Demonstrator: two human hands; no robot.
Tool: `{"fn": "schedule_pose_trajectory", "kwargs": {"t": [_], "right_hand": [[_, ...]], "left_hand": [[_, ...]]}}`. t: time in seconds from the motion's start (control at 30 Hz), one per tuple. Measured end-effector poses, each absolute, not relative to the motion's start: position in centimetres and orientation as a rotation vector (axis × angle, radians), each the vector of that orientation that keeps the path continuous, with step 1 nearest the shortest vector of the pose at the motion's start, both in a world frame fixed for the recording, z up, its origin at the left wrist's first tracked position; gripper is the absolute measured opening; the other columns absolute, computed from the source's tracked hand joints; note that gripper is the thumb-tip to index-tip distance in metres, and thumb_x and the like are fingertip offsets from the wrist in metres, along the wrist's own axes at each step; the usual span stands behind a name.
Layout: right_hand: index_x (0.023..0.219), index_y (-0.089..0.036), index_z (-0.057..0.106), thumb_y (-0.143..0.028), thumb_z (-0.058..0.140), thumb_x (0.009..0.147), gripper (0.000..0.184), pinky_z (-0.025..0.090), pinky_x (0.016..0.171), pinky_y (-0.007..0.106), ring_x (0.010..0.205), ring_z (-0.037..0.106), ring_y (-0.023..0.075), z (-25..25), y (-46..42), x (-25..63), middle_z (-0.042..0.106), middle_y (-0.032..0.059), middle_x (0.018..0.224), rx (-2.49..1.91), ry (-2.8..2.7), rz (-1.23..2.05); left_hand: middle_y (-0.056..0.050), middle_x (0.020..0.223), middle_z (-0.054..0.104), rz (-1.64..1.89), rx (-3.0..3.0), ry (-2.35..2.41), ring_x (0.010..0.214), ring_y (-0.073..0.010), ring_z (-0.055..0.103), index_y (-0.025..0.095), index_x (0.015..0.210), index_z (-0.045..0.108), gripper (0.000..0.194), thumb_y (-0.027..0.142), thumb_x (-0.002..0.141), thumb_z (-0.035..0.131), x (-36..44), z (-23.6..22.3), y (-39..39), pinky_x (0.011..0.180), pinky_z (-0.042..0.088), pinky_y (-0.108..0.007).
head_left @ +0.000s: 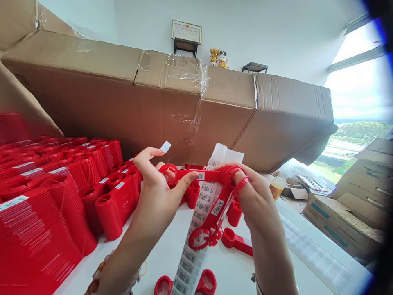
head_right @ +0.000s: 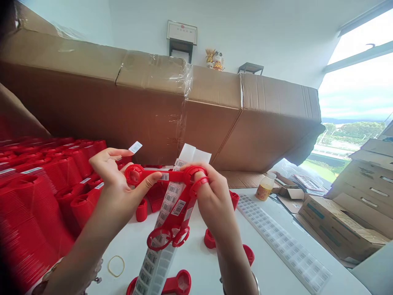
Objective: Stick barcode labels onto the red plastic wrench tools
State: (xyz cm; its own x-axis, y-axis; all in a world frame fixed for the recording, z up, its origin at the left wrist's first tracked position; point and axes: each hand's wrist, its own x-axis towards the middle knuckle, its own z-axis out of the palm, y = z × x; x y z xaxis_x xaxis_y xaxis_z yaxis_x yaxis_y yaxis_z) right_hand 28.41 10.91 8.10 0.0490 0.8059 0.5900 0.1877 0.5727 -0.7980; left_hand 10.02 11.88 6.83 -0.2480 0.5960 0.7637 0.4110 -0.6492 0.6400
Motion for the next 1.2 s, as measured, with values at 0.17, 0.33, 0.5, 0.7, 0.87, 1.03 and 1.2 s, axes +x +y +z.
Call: {"fn": "schedule_pose_trajectory", "kwargs": {"t": [0.17,0.33,0.5,0.7,0.87,1.03,1.2], "right_hand": [[0.101,-0.022,0.078,-0.027,0.046,0.1,0.033,0.056,0.082,0.034,0.096,0.072,0.021,8.0,11.9,28.8,0.079,0.0039,0.101,-0.892,-1.488,0.622],[0.101,-0.02,0.075,-0.027,0.048,0.099,0.029,0.054,0.079,0.033,0.096,0.069,0.0213,8.1,12.6,29.0,0.077,0.005,0.102,-0.911,-1.557,0.614],[0.092,-0.018,0.07,-0.03,0.051,0.1,0.023,0.048,0.069,0.03,0.08,0.062,0.0179,8.2,13.2,29.6,0.071,0.0026,0.087,-0.945,-1.632,0.673],[0.094,-0.019,0.071,-0.032,0.056,0.099,0.021,0.045,0.064,0.028,0.074,0.058,0.0156,8.3,13.3,30.3,0.067,0.0009,0.083,-0.983,-1.619,0.781],[0.085,-0.019,0.067,-0.034,0.056,0.1,0.024,0.042,0.06,0.026,0.07,0.053,0.014,8.5,13.1,30.8,0.062,-0.0005,0.077,-0.96,-1.675,0.798],[0.083,-0.019,0.065,-0.033,0.052,0.099,0.025,0.04,0.059,0.026,0.067,0.05,0.0141,8.8,12.8,30.8,0.059,-0.0003,0.075,-0.935,-1.729,0.763],[0.073,-0.02,0.054,-0.03,0.046,0.098,0.028,0.037,0.057,0.027,0.066,0.044,0.0141,8.4,12.6,30.0,0.052,-0.001,0.071,-1.005,-1.694,0.629]], "left_hand": [[0.0,0.12,0.043,2.024,1.572,1.03,0.066,-0.0064,0.056,0.03,0.109,0.036,0.057,0.022,0.076,0.082,9.6,7.8,11.4,0.072,0.059,-0.032],[-0.002,0.118,0.059,1.78,1.215,1.004,0.088,-0.0166,0.071,0.032,0.118,0.041,0.062,0.026,0.076,0.086,8.3,9.8,9.6,0.066,0.06,-0.026],[0.001,0.089,0.066,1.688,1.014,1.003,0.077,-0.0184,0.073,0.032,0.111,0.053,0.031,0.031,0.089,0.076,6.5,10.6,9.2,0.059,0.062,-0.024],[-0.001,0.093,0.066,1.62,1.093,0.89,0.074,-0.0136,0.071,0.028,0.105,0.056,0.02,0.018,0.093,0.068,5.9,10.7,8.5,0.068,0.062,-0.023],[0.0,0.088,0.063,1.553,1.21,0.882,0.07,-0.0164,0.07,0.029,0.109,0.053,0.038,0.019,0.082,0.077,5.4,10.8,8.7,0.06,0.06,-0.026],[-0.001,0.093,0.065,1.546,1.248,0.833,0.075,-0.0198,0.073,0.028,0.109,0.05,0.051,0.015,0.071,0.081,5.0,10.4,9.6,0.056,0.058,-0.026],[-0.002,0.116,0.064,1.789,1.307,1.016,0.078,-0.0156,0.072,0.028,0.107,0.05,0.035,0.024,0.084,0.077,5.7,9.8,10.3,0.062,0.06,-0.026]]}}
